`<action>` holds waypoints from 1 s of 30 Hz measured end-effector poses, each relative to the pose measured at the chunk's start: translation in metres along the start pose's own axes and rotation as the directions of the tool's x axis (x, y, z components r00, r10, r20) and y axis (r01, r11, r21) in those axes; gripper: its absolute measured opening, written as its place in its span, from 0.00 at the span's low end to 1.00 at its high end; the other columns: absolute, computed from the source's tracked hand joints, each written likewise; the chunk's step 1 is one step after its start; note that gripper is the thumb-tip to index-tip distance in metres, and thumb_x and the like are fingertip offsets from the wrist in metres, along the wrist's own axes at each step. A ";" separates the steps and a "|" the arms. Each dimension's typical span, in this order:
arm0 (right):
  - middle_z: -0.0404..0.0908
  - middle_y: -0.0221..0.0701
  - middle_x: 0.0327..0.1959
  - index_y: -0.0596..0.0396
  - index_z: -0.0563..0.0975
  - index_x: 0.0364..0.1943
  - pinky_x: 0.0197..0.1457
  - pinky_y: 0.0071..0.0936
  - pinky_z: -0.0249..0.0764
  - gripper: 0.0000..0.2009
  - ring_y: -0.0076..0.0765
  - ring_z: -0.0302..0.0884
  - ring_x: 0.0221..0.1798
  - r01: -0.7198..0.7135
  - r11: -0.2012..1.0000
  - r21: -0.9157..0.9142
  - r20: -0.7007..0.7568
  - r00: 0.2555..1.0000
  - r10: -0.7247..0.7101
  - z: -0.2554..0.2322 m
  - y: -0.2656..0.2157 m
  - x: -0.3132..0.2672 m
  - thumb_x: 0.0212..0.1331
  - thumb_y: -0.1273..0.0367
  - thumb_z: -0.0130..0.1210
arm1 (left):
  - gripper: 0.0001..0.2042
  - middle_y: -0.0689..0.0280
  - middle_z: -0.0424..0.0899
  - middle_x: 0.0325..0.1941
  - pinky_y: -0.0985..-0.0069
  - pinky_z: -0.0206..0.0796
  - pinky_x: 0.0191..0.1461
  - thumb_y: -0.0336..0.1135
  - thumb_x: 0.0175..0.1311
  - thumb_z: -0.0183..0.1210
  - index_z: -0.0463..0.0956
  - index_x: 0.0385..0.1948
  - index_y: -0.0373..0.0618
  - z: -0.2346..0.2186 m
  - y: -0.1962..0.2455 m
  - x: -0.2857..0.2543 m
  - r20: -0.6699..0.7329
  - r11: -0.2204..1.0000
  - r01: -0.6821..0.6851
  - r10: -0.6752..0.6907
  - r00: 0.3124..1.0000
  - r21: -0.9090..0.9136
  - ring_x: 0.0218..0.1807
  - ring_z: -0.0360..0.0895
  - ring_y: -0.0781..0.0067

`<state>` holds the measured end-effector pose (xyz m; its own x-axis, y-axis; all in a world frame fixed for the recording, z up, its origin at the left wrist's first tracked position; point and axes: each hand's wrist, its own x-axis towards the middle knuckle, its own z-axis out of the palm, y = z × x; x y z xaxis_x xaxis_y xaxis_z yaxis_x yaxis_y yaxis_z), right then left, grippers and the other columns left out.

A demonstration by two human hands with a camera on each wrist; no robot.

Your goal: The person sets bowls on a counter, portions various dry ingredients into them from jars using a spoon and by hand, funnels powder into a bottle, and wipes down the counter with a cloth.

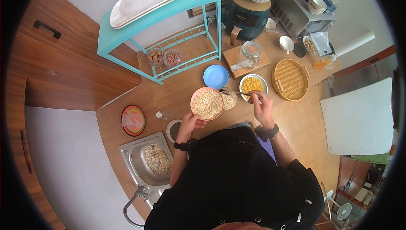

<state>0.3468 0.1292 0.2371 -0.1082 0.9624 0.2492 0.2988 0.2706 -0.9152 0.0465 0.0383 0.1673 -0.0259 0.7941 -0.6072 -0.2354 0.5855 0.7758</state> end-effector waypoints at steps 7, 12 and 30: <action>0.85 0.35 0.30 0.64 0.81 0.40 0.35 0.25 0.77 0.12 0.26 0.81 0.30 -0.191 0.980 0.058 0.103 0.977 0.184 0.023 0.033 -0.003 0.72 0.68 0.51 | 0.15 0.52 0.85 0.38 0.72 0.80 0.42 0.35 0.68 0.51 0.75 0.44 0.29 0.011 0.012 0.006 0.044 0.999 0.011 -0.013 0.999 0.052 0.37 0.86 0.64; 0.86 0.35 0.36 0.66 0.79 0.45 0.42 0.22 0.78 0.17 0.25 0.81 0.35 -0.480 0.731 0.486 0.217 0.876 0.431 0.034 0.066 -0.008 0.76 0.63 0.47 | 0.15 0.51 0.85 0.38 0.72 0.80 0.42 0.34 0.67 0.51 0.75 0.44 0.28 0.020 0.015 0.006 0.068 0.998 0.014 -0.018 0.998 0.053 0.37 0.86 0.64; 0.86 0.36 0.38 0.62 0.78 0.46 0.44 0.22 0.77 0.15 0.23 0.79 0.35 -0.518 0.653 0.553 0.178 0.839 0.514 -0.010 0.092 -0.003 0.75 0.63 0.48 | 0.14 0.55 0.86 0.38 0.74 0.79 0.43 0.34 0.68 0.52 0.75 0.45 0.31 -0.003 -0.005 0.002 0.011 0.998 -0.027 0.027 1.000 0.052 0.37 0.87 0.65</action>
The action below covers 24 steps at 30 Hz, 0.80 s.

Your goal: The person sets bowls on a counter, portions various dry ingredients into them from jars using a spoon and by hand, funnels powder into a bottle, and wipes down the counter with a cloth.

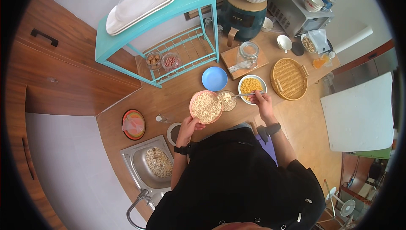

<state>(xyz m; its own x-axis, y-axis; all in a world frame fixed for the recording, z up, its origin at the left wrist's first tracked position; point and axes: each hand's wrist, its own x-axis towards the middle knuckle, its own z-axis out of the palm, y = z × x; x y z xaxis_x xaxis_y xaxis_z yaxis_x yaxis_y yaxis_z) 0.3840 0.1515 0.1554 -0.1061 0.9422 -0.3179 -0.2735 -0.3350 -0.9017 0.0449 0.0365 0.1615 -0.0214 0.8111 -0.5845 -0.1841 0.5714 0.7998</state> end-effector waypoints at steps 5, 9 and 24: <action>0.86 0.35 0.37 0.65 0.79 0.45 0.42 0.22 0.77 0.16 0.24 0.80 0.35 0.100 0.980 -0.171 -0.015 0.994 -0.104 -0.004 0.001 -0.002 0.75 0.63 0.49 | 0.14 0.56 0.85 0.37 0.75 0.78 0.42 0.35 0.70 0.51 0.76 0.43 0.31 -0.003 0.001 -0.005 -0.039 1.000 -0.013 0.014 0.999 0.012 0.36 0.86 0.68; 0.85 0.35 0.31 0.65 0.82 0.42 0.38 0.24 0.77 0.13 0.27 0.81 0.32 0.253 0.750 -0.611 0.105 0.965 -0.240 0.016 -0.021 -0.022 0.73 0.67 0.51 | 0.14 0.57 0.85 0.37 0.75 0.78 0.42 0.36 0.70 0.51 0.76 0.43 0.31 -0.003 0.001 -0.005 -0.037 1.000 -0.012 0.012 0.999 0.022 0.36 0.86 0.68; 0.85 0.33 0.32 0.65 0.81 0.44 0.39 0.23 0.76 0.14 0.25 0.80 0.33 0.327 0.884 -0.334 0.125 0.945 -0.303 0.053 -0.005 -0.019 0.74 0.67 0.50 | 0.15 0.53 0.86 0.37 0.74 0.78 0.43 0.36 0.69 0.51 0.76 0.43 0.29 0.019 0.021 -0.001 0.075 1.000 -0.015 0.016 0.997 -0.004 0.36 0.86 0.66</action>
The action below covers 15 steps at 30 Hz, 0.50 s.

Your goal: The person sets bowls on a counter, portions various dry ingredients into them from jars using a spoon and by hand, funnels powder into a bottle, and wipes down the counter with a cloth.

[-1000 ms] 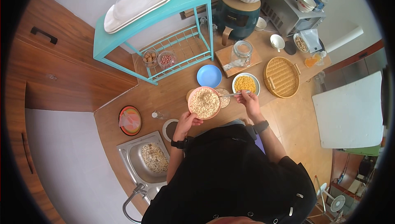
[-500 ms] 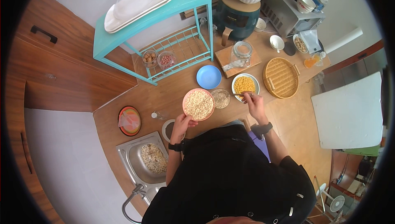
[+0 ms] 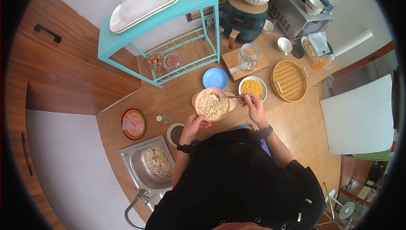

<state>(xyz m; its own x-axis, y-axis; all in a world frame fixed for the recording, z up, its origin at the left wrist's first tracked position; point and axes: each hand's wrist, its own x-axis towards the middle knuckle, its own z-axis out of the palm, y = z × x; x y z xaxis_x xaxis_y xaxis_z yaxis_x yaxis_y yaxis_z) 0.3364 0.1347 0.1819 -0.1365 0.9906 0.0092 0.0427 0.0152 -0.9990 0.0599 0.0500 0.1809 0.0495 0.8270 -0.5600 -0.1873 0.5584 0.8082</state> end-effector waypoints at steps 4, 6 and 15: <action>0.86 0.34 0.36 0.68 0.79 0.45 0.42 0.22 0.75 0.17 0.24 0.79 0.36 -0.124 0.974 0.192 0.088 0.990 0.109 0.000 0.016 -0.001 0.75 0.64 0.48 | 0.15 0.53 0.86 0.37 0.74 0.78 0.44 0.37 0.69 0.52 0.76 0.43 0.30 0.004 0.000 0.002 0.020 1.000 -0.005 0.005 1.000 -0.001 0.37 0.86 0.66; 0.86 0.35 0.36 0.67 0.79 0.45 0.43 0.22 0.76 0.17 0.24 0.79 0.35 -0.166 0.964 0.208 0.128 0.982 0.141 0.000 0.019 -0.003 0.75 0.63 0.48 | 0.15 0.53 0.86 0.37 0.74 0.78 0.44 0.37 0.69 0.52 0.76 0.43 0.30 0.005 -0.001 0.004 0.023 1.000 0.001 -0.001 1.000 0.003 0.37 0.86 0.66; 0.86 0.37 0.38 0.62 0.78 0.45 0.45 0.23 0.76 0.15 0.24 0.79 0.36 -0.397 0.820 0.413 0.185 0.918 0.351 -0.009 0.034 -0.007 0.75 0.63 0.47 | 0.14 0.54 0.86 0.37 0.74 0.78 0.44 0.37 0.70 0.53 0.76 0.43 0.31 0.004 -0.001 0.003 0.016 1.000 0.002 -0.002 1.000 -0.006 0.37 0.86 0.67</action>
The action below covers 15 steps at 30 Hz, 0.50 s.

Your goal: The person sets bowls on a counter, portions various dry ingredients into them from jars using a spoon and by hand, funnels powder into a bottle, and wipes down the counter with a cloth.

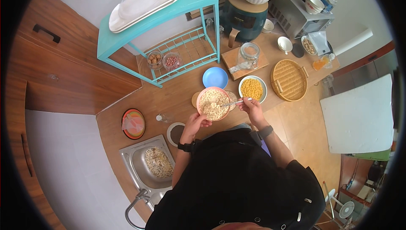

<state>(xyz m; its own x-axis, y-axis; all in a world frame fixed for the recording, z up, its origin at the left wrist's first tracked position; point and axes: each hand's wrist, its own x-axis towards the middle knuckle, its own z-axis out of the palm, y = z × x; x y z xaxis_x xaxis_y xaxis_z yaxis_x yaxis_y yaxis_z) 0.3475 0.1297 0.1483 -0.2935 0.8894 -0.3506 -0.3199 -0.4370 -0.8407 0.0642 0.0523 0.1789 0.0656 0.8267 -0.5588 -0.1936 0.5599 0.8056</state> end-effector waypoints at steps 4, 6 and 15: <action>0.87 0.36 0.38 0.62 0.78 0.45 0.46 0.22 0.76 0.14 0.23 0.78 0.35 0.036 0.999 0.012 -0.033 0.999 -0.035 -0.012 -0.009 0.005 0.75 0.63 0.47 | 0.15 0.54 0.86 0.37 0.74 0.78 0.44 0.38 0.70 0.53 0.76 0.43 0.32 -0.005 -0.007 0.002 -0.027 1.000 0.006 -0.006 1.000 -0.006 0.38 0.86 0.67; 0.87 0.36 0.38 0.62 0.78 0.45 0.46 0.22 0.76 0.14 0.23 0.78 0.35 0.058 0.998 -0.007 -0.048 0.997 -0.058 -0.019 -0.014 0.008 0.75 0.63 0.47 | 0.15 0.54 0.86 0.37 0.74 0.78 0.44 0.38 0.71 0.53 0.76 0.44 0.32 -0.008 -0.008 0.001 -0.037 1.000 0.005 -0.006 0.999 -0.004 0.38 0.86 0.67; 0.86 0.35 0.38 0.64 0.79 0.46 0.43 0.22 0.76 0.14 0.24 0.79 0.36 0.201 0.969 -0.144 -0.175 0.958 -0.225 -0.047 -0.026 0.011 0.75 0.65 0.48 | 0.14 0.57 0.86 0.37 0.76 0.77 0.43 0.38 0.70 0.54 0.76 0.44 0.34 -0.034 -0.015 -0.002 -0.107 1.000 -0.009 0.007 0.994 -0.016 0.37 0.86 0.68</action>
<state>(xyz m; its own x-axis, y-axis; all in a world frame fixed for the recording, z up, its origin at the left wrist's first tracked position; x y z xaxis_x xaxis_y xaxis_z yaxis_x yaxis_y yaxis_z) 0.3951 0.1574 0.1469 -0.0513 0.9743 -0.2193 -0.2390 -0.2252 -0.9446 0.0333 0.0399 0.1612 -0.0408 0.8200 -0.5709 -0.2100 0.5516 0.8073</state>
